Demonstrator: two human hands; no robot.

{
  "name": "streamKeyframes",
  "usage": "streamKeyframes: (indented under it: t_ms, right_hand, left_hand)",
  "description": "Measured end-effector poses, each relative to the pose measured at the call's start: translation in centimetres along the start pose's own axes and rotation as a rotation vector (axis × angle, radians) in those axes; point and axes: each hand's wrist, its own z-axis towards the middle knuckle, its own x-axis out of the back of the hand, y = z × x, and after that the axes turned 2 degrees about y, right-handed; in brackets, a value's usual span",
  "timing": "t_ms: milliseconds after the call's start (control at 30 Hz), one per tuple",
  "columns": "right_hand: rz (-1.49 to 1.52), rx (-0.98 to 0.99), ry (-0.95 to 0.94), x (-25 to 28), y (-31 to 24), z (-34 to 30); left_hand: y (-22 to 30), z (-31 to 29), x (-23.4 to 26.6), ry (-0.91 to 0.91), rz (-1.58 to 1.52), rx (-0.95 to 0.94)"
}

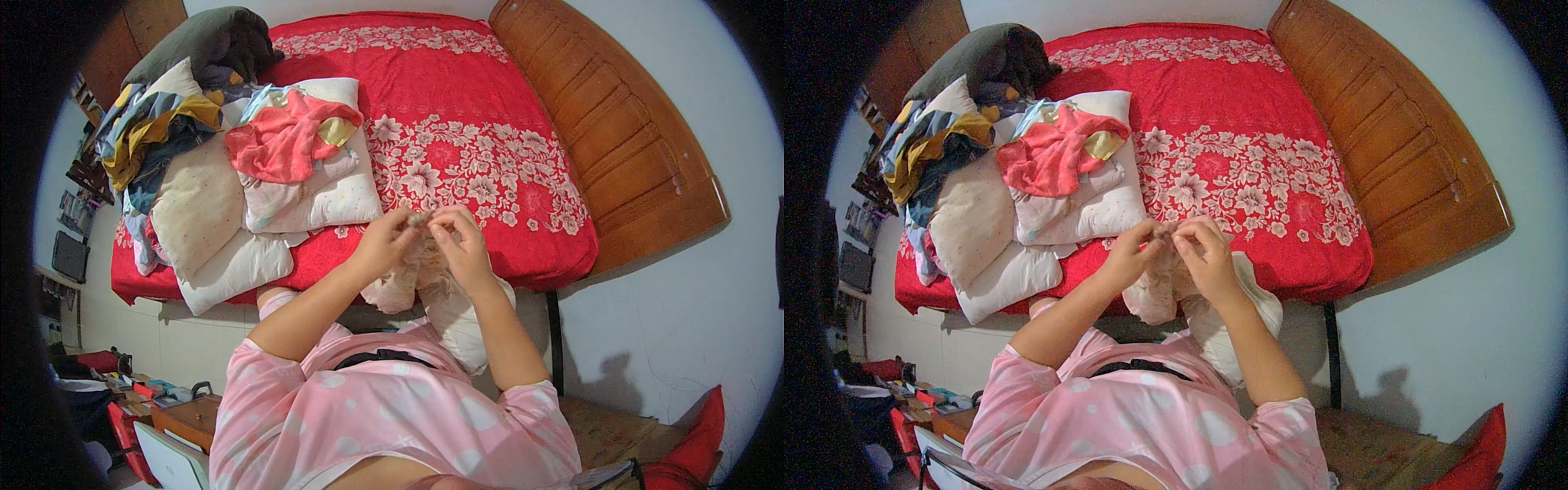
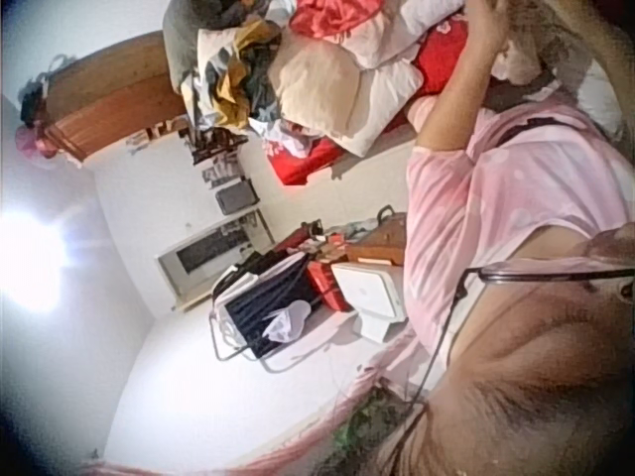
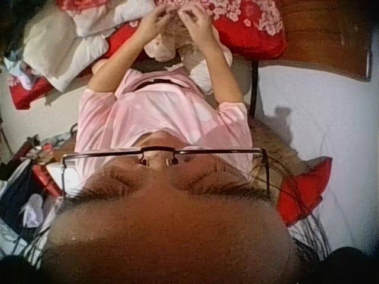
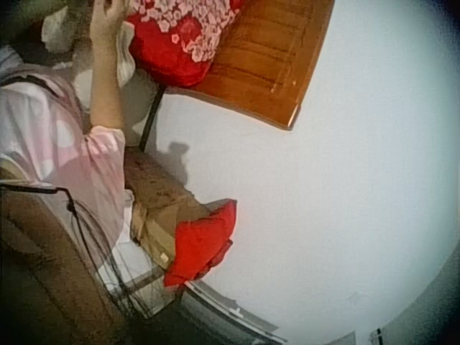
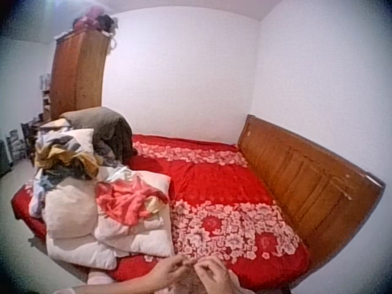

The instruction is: The person folds a light-colored patterned garment and then folds a pink shirt on a bed.

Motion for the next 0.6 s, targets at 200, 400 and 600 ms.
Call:
streamKeyframes:
  t_ms: [200,400,600]
  right_hand:
    - [-0.203,-0.131,0.058,1.0,1.9,0.2]
    - [-0.065,-0.327,-0.201,2.3,11.7,-1.3]
    - [0.530,-0.711,0.109,5.1,5.7,1.5]
  left_hand:
    - [-0.8,-0.6,4.3,0.174,-0.522,0.230]
    - [0.8,0.0,8.1,0.197,-0.701,0.298]
    - [-1.0,-0.1,12.3,0.319,-0.075,0.109]
